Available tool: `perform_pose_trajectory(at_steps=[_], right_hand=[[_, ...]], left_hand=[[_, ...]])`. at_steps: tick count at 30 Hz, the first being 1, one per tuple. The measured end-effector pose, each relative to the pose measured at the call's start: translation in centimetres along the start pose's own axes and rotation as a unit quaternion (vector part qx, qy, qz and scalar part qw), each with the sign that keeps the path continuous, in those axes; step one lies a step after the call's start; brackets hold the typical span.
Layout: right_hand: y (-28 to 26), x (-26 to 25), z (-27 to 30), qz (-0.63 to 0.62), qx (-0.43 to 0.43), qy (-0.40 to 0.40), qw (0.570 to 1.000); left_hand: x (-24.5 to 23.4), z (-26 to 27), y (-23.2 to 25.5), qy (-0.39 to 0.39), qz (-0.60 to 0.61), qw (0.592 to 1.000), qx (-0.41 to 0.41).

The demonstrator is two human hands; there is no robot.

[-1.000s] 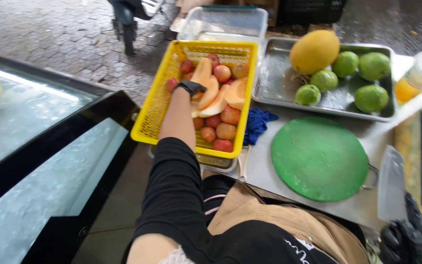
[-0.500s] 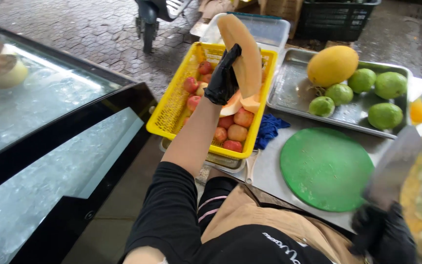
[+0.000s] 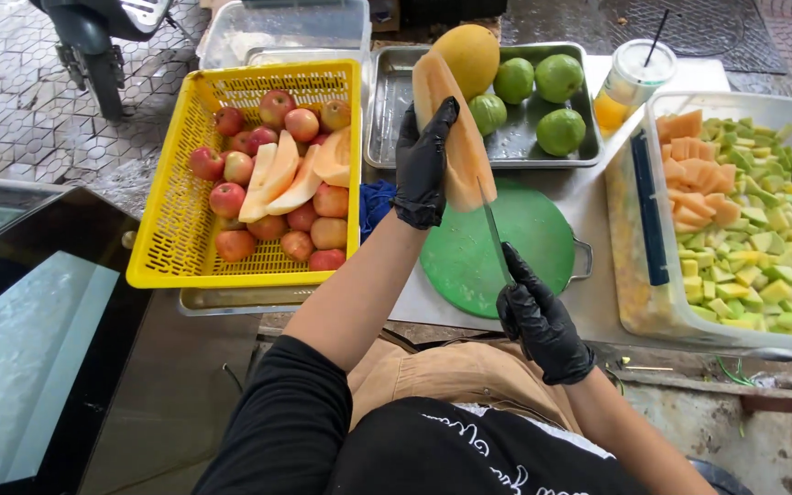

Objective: Cut slices of cantaloupe into bite-sized pieces on a cutting board.

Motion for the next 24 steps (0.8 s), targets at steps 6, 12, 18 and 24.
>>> perform_pose_trajectory(at_steps=[6,12,18,24], right_hand=[[0.5,-1.4,-0.1,0.01,0.009,0.025,1.0],[1.1,-1.4,-1.6,0.029,0.007,0.031,0.999],[3.1,-2.6,-2.5,0.003,-0.03,0.081,0.996],[2.6,-1.9,-1.8,-0.012,-0.093,0.02,0.995]], left_hand=[[0.0,-0.3,-2.5,0.0,-0.027,1.0,-0.003],[0.6,0.9,-5.1,-0.012,-0.011,0.998,-0.065],[0.6,2.0,-5.9,-0.014,0.032,0.983,-0.181],[1.5,1.2,-0.6,-0.167,0.042,0.978,-0.118]])
Point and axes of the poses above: each hand's wrist, its own z-axis away from the middle knuckle, its own x-axis out of the palm, y = z × x, the point moved 3 cm from there along -z, towards the middle knuckle, and after that the axes turned 9 degrees about -x, right-handed, at the moved point
